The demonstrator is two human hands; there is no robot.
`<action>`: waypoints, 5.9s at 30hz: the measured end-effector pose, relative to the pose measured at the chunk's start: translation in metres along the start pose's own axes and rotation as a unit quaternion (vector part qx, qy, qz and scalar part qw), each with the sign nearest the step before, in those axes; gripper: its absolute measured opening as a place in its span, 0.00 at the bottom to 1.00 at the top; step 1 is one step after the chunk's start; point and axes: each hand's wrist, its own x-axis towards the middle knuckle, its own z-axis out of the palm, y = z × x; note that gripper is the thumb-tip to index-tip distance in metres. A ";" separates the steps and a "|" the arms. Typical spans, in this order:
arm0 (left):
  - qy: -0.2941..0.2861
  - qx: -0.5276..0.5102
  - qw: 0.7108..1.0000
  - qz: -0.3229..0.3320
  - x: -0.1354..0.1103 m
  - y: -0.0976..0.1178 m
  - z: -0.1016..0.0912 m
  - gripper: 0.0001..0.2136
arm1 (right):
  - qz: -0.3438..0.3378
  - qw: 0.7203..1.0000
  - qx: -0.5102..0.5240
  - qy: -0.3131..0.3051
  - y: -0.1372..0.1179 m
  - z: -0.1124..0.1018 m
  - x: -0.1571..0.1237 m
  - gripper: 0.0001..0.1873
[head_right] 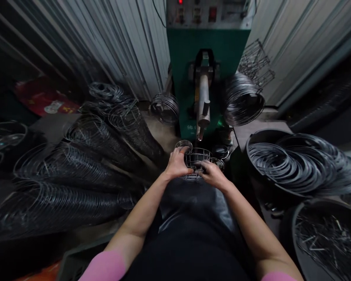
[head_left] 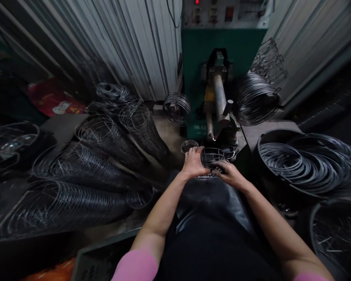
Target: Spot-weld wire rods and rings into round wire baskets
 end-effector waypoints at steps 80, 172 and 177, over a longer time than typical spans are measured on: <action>-0.065 -0.191 0.979 0.011 0.092 -0.029 -0.017 0.31 | 0.058 0.974 -0.039 0.214 0.043 -0.040 0.024 0.13; 0.049 -0.483 0.862 -0.146 -0.105 -0.049 0.083 0.33 | 0.618 0.697 -0.287 0.224 0.198 -0.190 -0.095 0.20; 0.052 -0.477 0.866 -0.136 -0.101 -0.050 0.086 0.32 | 0.627 0.696 -0.275 0.218 0.205 -0.204 -0.097 0.15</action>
